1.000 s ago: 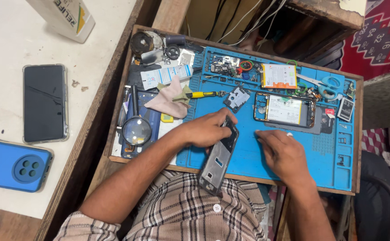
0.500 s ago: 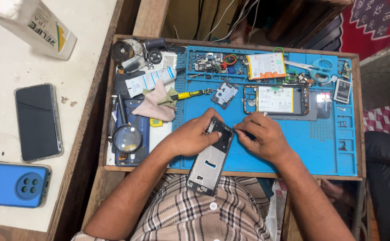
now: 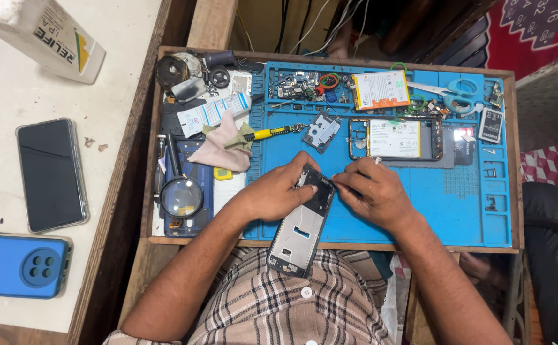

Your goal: The person works on a disassembled mobile phone, repeatedly peeling and repositioning a thin adhesive strip along the phone's internal frame. The hands rotate the phone and adjust the strip multiple times without completing the repair.

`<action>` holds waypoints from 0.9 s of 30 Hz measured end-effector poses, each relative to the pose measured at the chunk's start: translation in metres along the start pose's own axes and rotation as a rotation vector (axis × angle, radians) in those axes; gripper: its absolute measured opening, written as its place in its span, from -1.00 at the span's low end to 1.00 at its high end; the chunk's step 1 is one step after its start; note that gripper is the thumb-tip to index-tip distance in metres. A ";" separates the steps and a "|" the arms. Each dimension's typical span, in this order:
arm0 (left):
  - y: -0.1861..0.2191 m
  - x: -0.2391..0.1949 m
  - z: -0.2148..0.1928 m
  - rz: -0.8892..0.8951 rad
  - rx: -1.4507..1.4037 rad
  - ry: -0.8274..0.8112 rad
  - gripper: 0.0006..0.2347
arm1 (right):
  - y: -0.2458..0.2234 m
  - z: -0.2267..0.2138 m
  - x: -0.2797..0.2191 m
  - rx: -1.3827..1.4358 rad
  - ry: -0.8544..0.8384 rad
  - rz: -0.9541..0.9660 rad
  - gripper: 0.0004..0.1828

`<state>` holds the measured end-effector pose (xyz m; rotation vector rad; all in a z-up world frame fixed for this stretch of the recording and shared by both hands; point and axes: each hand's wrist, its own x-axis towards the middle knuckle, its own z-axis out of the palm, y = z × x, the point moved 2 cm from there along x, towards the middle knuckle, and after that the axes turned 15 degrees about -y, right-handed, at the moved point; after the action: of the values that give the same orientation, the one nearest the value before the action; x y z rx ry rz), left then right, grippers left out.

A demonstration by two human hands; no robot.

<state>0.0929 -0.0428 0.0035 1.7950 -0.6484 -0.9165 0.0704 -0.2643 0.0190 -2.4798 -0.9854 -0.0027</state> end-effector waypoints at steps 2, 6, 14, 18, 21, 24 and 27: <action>0.000 0.001 -0.001 0.006 -0.013 -0.004 -0.69 | -0.002 -0.001 0.002 -0.032 -0.002 -0.017 -0.75; 0.000 0.001 -0.001 0.014 0.000 0.005 -0.68 | -0.006 -0.001 0.002 -0.113 -0.001 -0.095 -0.71; -0.004 0.001 0.002 0.032 -0.011 0.024 -0.68 | -0.009 -0.003 -0.005 -0.126 -0.048 -0.060 -0.70; -0.006 0.001 0.002 0.091 0.007 0.042 -0.68 | -0.011 -0.002 -0.006 -0.126 -0.019 -0.049 -0.71; -0.011 0.004 0.003 0.058 -0.005 0.000 -0.68 | -0.009 0.000 -0.003 -0.113 0.032 -0.047 -0.75; -0.010 0.003 0.003 0.066 0.024 0.014 -0.69 | -0.008 0.000 0.002 -0.090 0.021 -0.058 -0.77; -0.008 0.003 0.002 0.063 0.037 0.006 -0.68 | -0.009 0.000 0.002 -0.101 0.013 -0.056 -0.78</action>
<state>0.0930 -0.0433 -0.0048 1.7997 -0.7178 -0.8613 0.0666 -0.2574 0.0235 -2.5390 -1.0734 -0.0893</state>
